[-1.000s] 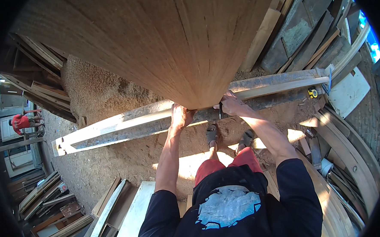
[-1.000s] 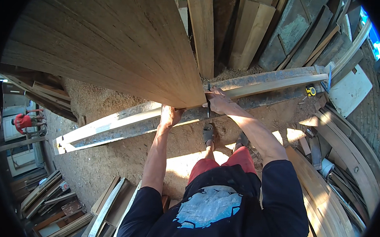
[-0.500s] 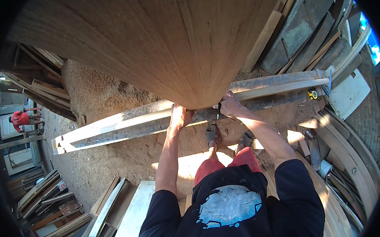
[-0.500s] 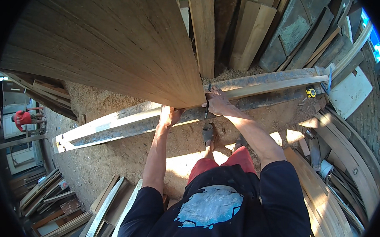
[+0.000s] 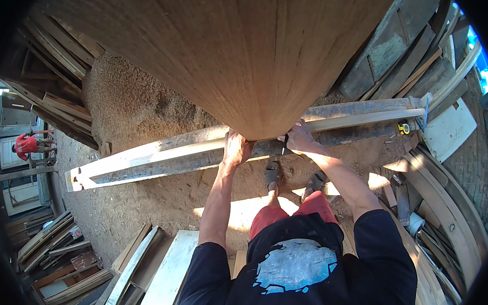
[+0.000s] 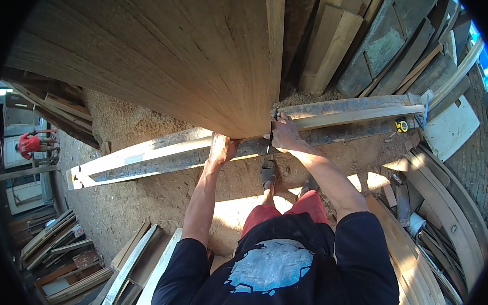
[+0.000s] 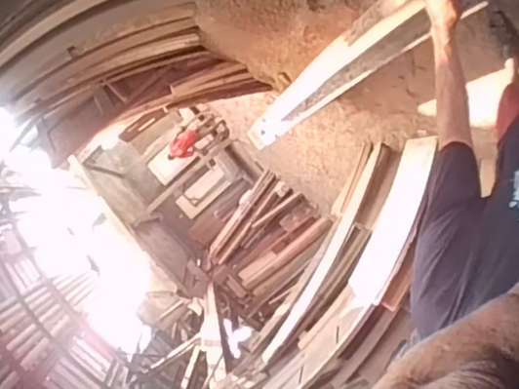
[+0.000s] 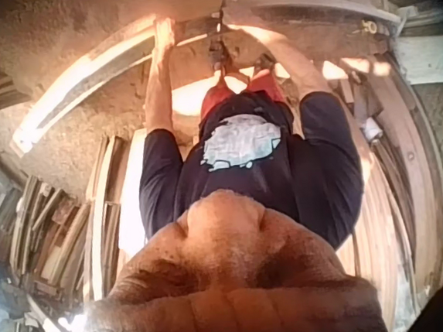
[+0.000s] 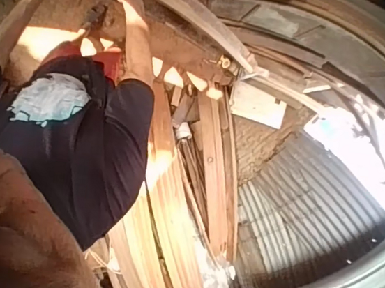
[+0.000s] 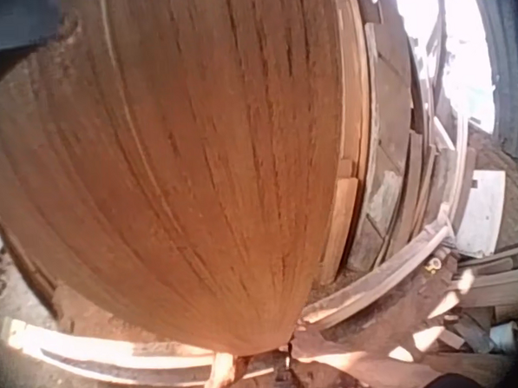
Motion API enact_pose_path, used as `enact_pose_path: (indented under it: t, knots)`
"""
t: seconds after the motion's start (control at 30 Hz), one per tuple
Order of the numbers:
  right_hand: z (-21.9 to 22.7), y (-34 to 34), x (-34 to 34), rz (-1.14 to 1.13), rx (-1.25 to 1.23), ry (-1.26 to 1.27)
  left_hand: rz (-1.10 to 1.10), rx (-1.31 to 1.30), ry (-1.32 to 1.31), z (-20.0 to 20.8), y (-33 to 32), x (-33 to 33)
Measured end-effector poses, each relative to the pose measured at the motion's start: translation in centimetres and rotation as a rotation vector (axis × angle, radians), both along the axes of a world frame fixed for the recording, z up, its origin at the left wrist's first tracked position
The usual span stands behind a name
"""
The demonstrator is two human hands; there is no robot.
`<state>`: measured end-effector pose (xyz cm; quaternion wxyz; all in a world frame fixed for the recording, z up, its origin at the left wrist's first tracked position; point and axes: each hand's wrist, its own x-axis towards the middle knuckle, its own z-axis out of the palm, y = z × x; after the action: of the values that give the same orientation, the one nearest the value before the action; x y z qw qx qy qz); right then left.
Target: The person marks a wooden beam using a square ruler and a pencil, aligns wooden planks against the beam to trace lines, and measures the beam using a tape measure.
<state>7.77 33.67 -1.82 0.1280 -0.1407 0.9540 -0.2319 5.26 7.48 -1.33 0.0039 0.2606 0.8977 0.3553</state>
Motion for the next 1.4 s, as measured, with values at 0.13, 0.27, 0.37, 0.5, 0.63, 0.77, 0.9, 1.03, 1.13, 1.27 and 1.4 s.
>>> enact_pose_path:
  t: [0.13,0.27,0.37,0.5,0.63,0.77,0.9,1.03,1.13,1.27,1.4]
  knots:
    - [-1.1,0.0,0.4,-0.02,0.005,0.064,0.025,-0.017,-0.003,0.0,0.0,0.2]
    - [-1.2,0.2,0.3,-0.049,-0.011,0.028,-0.008,0.003,0.032,0.8,0.3,-0.1]
    - [-0.9,1.2,0.3,-0.033,0.036,0.059,-0.031,0.012,-0.013,0.2,0.7,-0.6]
    - [11.7,0.4,-0.5,-0.048,-0.03,-0.128,-0.002,-0.062,-0.054,-0.9,-1.1,-0.3]
    - [22.7,2.4,-2.1,-0.031,-0.949,0.152,-0.037,-0.047,-0.008,-0.3,-0.3,-0.4]
    - [29.5,0.0,-3.1,-0.104,-1.172,0.396,-0.054,-0.03,0.008,0.3,-0.2,-0.4]
    - [29.7,-1.9,-3.5,-0.182,-1.314,0.326,-0.041,-0.016,-0.009,-0.2,-0.2,-0.4]
    - [30.2,-1.9,-2.5,-0.134,-1.318,0.32,-0.023,-0.084,-0.126,-1.2,-0.4,-0.7]
    - [30.1,-1.7,-1.8,-0.149,-1.267,0.363,-0.038,-0.053,-0.208,-0.4,0.0,-0.7]
    - [30.3,-2.0,-1.4,-0.167,-1.249,0.395,-0.002,-0.145,-0.161,0.1,0.0,-0.1]
    - [30.3,-2.0,-1.4,-0.185,-1.231,0.383,0.039,-0.113,-0.135,0.4,0.4,0.0]
